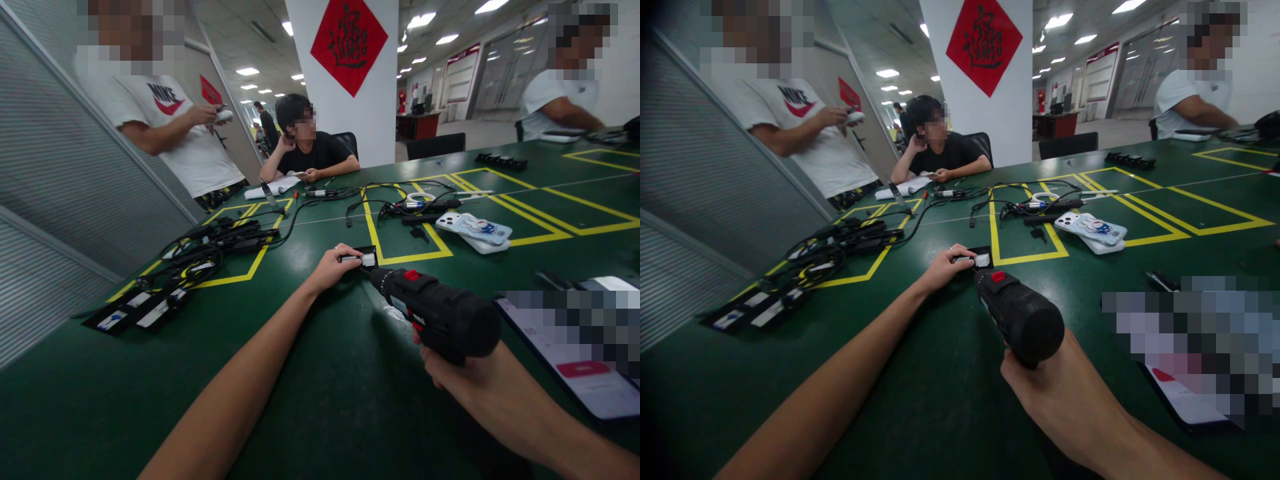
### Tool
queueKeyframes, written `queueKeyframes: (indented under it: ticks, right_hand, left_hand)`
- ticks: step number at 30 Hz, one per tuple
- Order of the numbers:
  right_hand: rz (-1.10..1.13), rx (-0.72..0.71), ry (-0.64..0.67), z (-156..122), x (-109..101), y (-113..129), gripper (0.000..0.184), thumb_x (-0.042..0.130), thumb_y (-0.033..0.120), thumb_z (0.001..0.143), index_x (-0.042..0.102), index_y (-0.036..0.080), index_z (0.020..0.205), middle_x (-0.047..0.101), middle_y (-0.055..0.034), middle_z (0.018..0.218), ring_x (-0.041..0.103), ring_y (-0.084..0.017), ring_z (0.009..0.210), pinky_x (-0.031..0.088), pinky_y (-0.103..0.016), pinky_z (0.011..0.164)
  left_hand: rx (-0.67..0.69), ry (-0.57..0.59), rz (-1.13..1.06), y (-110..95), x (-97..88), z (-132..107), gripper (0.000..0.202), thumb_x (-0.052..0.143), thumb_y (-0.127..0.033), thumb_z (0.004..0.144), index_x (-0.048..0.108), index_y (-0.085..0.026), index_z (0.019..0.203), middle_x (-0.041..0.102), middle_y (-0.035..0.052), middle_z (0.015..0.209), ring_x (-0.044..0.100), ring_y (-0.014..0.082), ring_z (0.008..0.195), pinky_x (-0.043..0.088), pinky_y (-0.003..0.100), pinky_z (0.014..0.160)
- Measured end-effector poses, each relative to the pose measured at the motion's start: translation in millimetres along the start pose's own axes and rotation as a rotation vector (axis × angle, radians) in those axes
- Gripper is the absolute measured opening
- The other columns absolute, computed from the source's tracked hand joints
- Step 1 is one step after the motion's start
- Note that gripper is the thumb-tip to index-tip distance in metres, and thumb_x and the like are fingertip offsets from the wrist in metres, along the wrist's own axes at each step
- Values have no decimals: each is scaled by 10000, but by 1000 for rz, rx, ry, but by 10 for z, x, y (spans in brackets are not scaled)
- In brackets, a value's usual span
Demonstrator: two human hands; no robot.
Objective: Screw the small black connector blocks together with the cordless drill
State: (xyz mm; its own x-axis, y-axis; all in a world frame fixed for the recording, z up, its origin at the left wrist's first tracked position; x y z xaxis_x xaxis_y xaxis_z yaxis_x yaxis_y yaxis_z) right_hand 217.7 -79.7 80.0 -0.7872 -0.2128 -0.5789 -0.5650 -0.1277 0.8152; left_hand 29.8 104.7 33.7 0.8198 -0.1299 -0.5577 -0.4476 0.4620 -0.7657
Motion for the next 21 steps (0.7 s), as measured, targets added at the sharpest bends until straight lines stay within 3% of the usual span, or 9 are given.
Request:
queueKeyframes:
  ticks: [21]
  right_hand:
    - [11,-28,16,21,23,7,105,473,211,813,576,217,834,539,55,574,500,-113,481,402,-232,467]
  left_hand:
    - [-7,11,-1,-13,5,-6,266,609,-355,769,672,-195,972,584,51,988,535,183,955,402,318,875]
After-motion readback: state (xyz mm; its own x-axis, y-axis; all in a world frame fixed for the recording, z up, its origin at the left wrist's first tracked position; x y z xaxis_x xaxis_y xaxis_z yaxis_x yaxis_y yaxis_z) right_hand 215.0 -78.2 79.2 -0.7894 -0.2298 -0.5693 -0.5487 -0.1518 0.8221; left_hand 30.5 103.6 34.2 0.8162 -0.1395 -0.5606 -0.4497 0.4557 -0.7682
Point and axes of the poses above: each hand's wrist, its own z-axis towards the middle knuckle, its own x-axis out of the palm, y = z × x, the point moved 10 cm from there along z, towards the middle knuckle
